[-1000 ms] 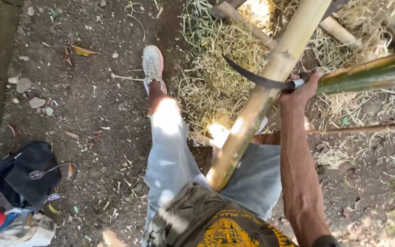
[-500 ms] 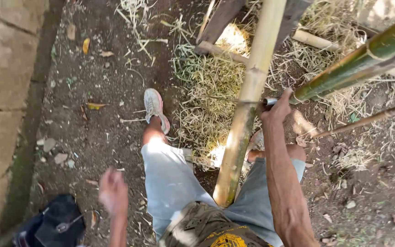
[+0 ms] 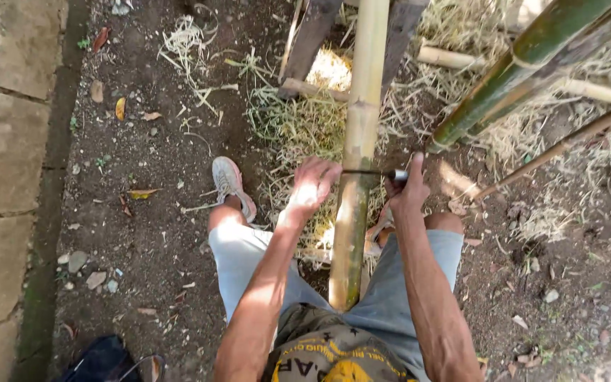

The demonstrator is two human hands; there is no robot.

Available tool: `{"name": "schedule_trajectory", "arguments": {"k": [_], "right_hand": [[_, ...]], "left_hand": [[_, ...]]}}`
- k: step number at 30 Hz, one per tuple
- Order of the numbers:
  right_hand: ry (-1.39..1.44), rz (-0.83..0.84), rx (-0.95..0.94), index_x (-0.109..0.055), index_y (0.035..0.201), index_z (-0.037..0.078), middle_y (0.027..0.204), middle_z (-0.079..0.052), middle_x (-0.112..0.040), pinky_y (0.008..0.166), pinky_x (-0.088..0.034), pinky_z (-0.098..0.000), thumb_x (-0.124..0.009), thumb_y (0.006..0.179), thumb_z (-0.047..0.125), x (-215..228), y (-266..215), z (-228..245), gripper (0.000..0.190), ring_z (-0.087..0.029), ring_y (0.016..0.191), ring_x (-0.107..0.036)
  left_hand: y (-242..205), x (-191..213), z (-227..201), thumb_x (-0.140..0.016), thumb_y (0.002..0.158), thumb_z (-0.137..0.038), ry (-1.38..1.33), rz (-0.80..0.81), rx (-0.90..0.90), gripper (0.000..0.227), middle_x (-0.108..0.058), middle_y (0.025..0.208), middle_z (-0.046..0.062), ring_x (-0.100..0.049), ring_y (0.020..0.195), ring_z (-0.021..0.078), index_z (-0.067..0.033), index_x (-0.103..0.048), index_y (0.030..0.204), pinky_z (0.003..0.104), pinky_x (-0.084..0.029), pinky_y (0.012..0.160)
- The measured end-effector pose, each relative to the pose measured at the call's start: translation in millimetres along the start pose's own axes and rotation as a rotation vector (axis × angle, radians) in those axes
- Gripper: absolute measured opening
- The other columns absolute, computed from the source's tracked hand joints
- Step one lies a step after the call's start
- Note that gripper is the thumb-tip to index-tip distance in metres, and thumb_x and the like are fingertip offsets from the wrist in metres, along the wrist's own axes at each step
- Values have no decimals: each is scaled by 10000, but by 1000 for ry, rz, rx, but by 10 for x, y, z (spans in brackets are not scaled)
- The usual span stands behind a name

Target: Strip the outer layer of a bamboo pole using a curved utility knife to prepare it for manufacturing.

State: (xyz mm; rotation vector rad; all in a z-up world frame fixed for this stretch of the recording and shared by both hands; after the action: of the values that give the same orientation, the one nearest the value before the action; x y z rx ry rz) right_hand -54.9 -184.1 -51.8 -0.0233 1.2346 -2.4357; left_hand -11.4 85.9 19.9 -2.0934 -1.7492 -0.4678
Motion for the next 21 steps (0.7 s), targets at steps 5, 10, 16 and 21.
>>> {"name": "schedule_trajectory", "arguments": {"k": [5,10,16,21], "right_hand": [[-1217,308,1612,-662,976,118,859,-61,-704,790,-567,-443,-685,1154,327,-341,-942,530,276,-272,806,-681],[-1514,743,1222,-691,983,41,791,-104,-658,636,-499,-420,-618,1092,414,-443,-1079,244,395,-252,667,-645],[-1520,591,775,-755,962,11,605,-94,-602,564,-456,-421,-663,990,533,-448,-878,190,531,-219,558,-586],[-1271,643,573,-758,902,6,597,-43,-601,534,-477,-366,-652,939,572,-423,-394,63,577,-134,548,-599]], "left_hand": [[-129,-50,139,-592,1064,-124,-69,-142,-149,203,-659,1085,105,-623,968,243,-69,-703,1225,420,-545,783],[-494,74,-118,-645,1044,-206,209,-306,25,222,-589,1184,158,-579,1076,354,-102,-626,1239,502,-469,963],[-1626,-350,-784,-737,792,-343,98,-91,331,914,-428,1406,338,-448,1304,464,81,-305,1477,550,-396,1086],[-1974,-655,-438,-768,619,-510,-121,350,882,1062,-642,1261,273,-668,1154,397,59,-404,1438,466,-558,983]]}}
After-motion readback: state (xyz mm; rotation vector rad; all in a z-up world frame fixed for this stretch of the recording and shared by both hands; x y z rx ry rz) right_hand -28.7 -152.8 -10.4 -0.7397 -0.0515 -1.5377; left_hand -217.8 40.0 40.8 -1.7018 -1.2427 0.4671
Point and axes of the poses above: each hand's wrist, its own y-axis towards the middle knuckle, its own x-axis out of the back of the hand, z = x × y, the point moved 6 cm from there along y, towards the middle knuckle
